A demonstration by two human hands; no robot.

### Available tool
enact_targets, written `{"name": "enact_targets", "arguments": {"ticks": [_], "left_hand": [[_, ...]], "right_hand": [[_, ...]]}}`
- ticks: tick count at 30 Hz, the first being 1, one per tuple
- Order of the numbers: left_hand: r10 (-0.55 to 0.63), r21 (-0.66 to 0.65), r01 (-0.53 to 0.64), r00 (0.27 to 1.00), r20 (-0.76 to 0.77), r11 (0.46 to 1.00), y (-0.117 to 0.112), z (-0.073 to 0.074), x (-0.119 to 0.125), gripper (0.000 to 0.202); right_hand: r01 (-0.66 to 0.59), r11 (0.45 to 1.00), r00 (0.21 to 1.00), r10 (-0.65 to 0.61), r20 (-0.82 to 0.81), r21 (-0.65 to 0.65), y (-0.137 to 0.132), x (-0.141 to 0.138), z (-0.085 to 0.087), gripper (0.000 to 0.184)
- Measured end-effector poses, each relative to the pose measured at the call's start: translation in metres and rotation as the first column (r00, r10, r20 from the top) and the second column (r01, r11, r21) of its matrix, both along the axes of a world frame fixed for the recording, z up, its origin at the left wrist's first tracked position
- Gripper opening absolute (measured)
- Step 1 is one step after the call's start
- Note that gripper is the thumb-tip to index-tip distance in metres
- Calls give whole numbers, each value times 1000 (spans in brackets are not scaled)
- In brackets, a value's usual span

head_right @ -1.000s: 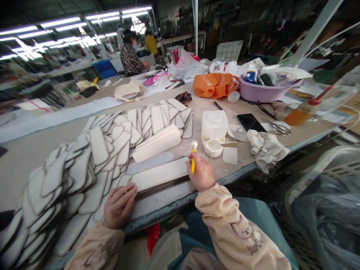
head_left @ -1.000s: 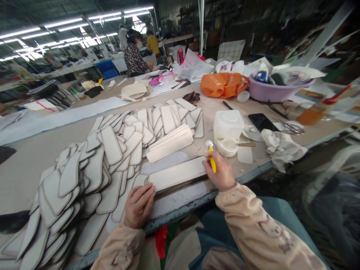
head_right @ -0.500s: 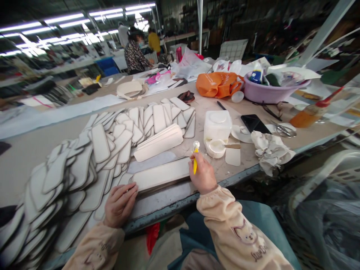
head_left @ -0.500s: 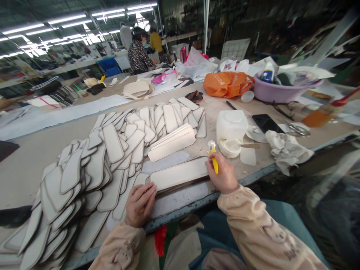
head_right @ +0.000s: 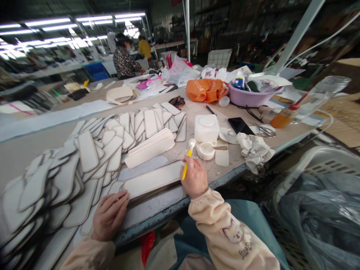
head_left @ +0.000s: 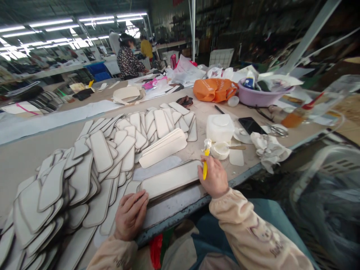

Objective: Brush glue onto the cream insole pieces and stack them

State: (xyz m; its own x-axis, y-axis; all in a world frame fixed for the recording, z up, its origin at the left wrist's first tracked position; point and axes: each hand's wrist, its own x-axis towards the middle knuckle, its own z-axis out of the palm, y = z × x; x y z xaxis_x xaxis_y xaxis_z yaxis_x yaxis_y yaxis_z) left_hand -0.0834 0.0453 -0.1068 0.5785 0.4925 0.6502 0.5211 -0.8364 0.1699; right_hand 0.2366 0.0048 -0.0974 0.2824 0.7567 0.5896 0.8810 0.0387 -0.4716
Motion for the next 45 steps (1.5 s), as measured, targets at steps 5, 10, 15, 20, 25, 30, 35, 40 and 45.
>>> {"name": "enact_targets", "arguments": {"ticks": [5,10,15,20,25,30,35,40,45], "left_hand": [[-15,26,15,1000,-8,1000,3,1,1,37],[-9,29,10,1000,-23,1000,3,2,0,36],[5,-2,-5,1000,-23,1000,2,1,-1,34],[12,0,-12,1000,-4,1000,4,1,0,34],[69,-42,-69,998,-9,997,-6,5,5,24],[149,-66,-151,989,-22,986,-9,5,5,17],[245,-81,-246,969,-30,966,-25,22,7,31],[200,-215,-247,956,-216,945,-43,50,60,51],[199,-254,-334,875,-441,908,-32,43,110,76]], "right_hand": [[-320,947,947,319,41,31,-6,-32,4,12],[-440,896,896,443,44,-64,-8,-59,-7,15],[-316,946,948,317,8,-69,-14,-37,-10,21],[-252,966,967,254,20,-58,-19,-14,-9,18],[-103,994,995,103,-17,-31,-23,-4,-17,21],[92,987,983,-111,-147,-129,-16,0,-24,37],[44,994,986,-60,-158,-104,-15,-1,-16,37],[44,992,990,-60,-131,-121,-13,0,-17,37],[44,989,992,-60,-109,-141,-11,2,-19,38]]}}
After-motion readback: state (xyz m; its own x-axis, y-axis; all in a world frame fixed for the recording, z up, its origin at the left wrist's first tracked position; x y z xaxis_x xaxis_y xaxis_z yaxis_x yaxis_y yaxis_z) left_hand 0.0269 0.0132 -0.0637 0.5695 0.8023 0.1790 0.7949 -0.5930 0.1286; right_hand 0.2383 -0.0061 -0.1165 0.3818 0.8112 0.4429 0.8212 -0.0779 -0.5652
